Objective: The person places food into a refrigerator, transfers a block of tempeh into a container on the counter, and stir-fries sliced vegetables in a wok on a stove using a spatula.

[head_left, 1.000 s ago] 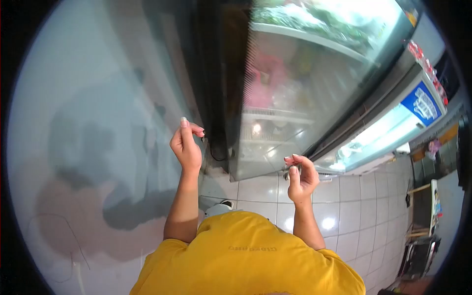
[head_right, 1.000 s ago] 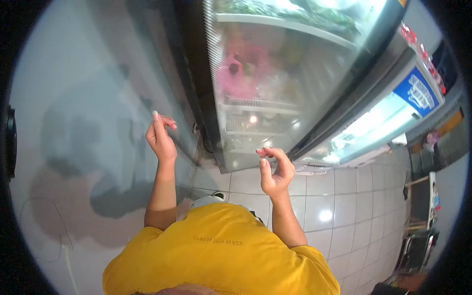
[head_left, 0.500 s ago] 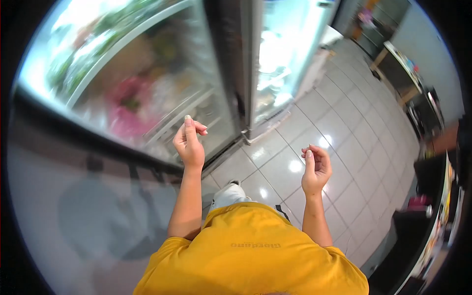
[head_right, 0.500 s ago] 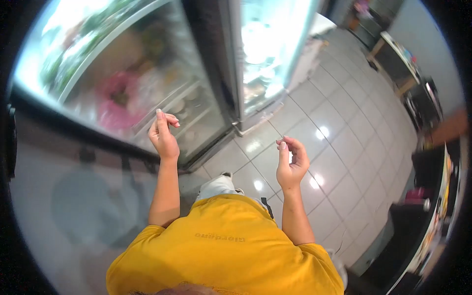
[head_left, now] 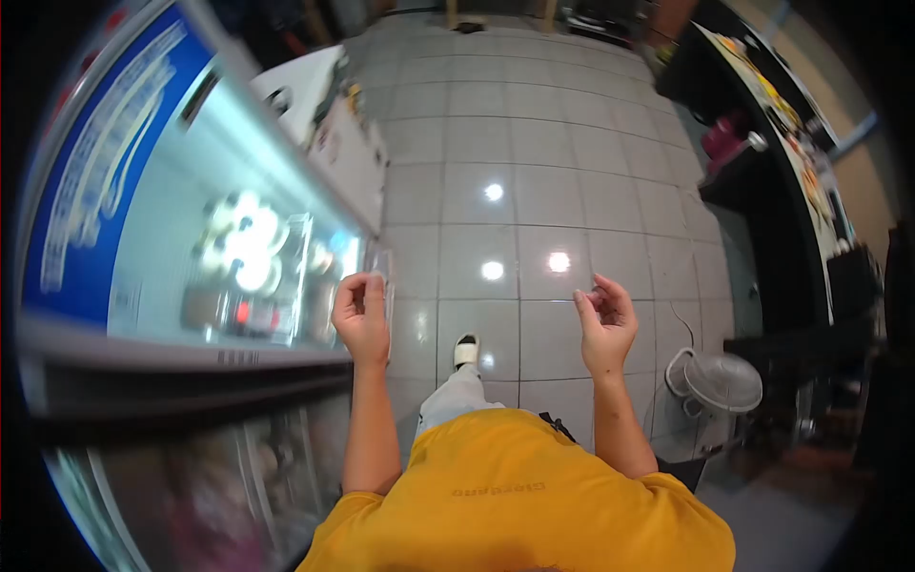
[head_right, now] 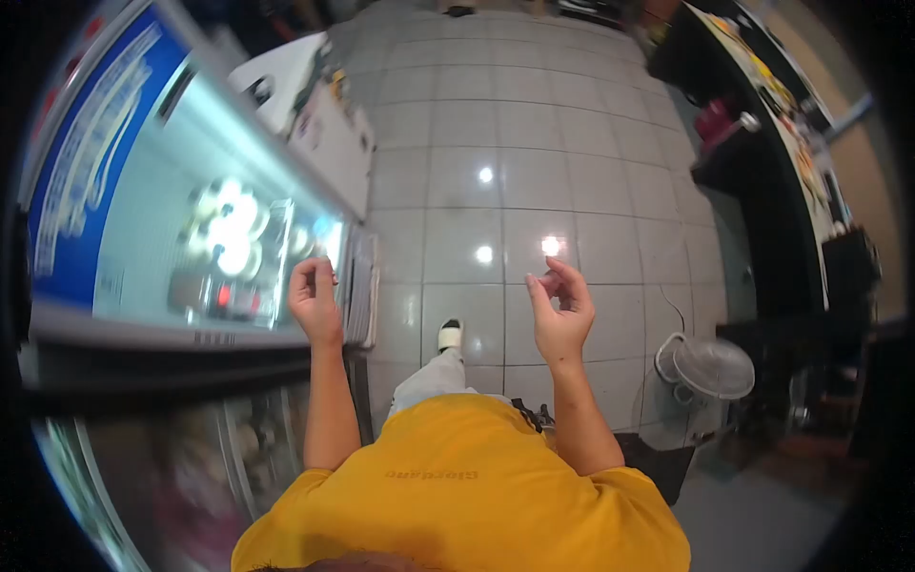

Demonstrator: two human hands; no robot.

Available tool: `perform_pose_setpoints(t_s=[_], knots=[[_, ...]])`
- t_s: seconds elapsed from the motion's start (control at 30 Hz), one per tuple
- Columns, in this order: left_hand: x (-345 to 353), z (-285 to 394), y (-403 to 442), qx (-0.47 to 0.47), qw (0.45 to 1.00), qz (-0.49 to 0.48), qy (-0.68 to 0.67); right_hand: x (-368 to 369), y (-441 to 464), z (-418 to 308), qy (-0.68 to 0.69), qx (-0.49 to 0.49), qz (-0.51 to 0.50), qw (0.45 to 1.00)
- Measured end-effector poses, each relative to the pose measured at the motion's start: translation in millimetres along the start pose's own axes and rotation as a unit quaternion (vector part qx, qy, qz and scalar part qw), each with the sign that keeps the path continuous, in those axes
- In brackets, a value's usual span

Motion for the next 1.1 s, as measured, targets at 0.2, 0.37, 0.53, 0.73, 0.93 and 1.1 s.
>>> perform_pose_setpoints(t_s=[0.2, 0.37, 0.53, 0.73, 0.93, 1.1], knots=[[163.2, -71.7, 81.6, 0.037, 0.977, -0.208, -0.01, -34.1, 83.6, -14.2, 0.003, 0.005, 0.124, 0.992], [318.8, -96.6, 88.6, 0.035, 0.935, -0.351, -0.036, -108.0, 118.8, -14.0, -0.002, 0.014, 0.25, 0.968], [483.0, -115.3, 34.9, -0.067, 0.871, -0.467, -0.141, -201.9, 163.1, 6.4, 0.065, 0.053, 0.39, 0.917], [655.2, -129.4, -20.2, -0.08, 0.823, -0.533, -0.176, -322.0, 254.1, 15.2, 0.096, 0.024, 0.471, 0.877], [823.9, -124.7, -43.1, -0.081, 0.795, -0.576, -0.175, -438.4, 352.9, -11.1, 0.072, -0.022, 0.444, 0.893], [954.0, -140.6, -85.8, -0.132, 0.755, -0.604, -0.22, -506.8, 432.0, -25.5, 0.066, -0.036, 0.483, 0.872]])
Point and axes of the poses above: each hand's wrist, its own y-axis towards the middle knuckle, its own x-axis out of the palm, z = x × y, the point moved 6 cm from there along y, towards the middle knuckle, and after that the axes turned 13 degrees about x, right-handed, at the moved point
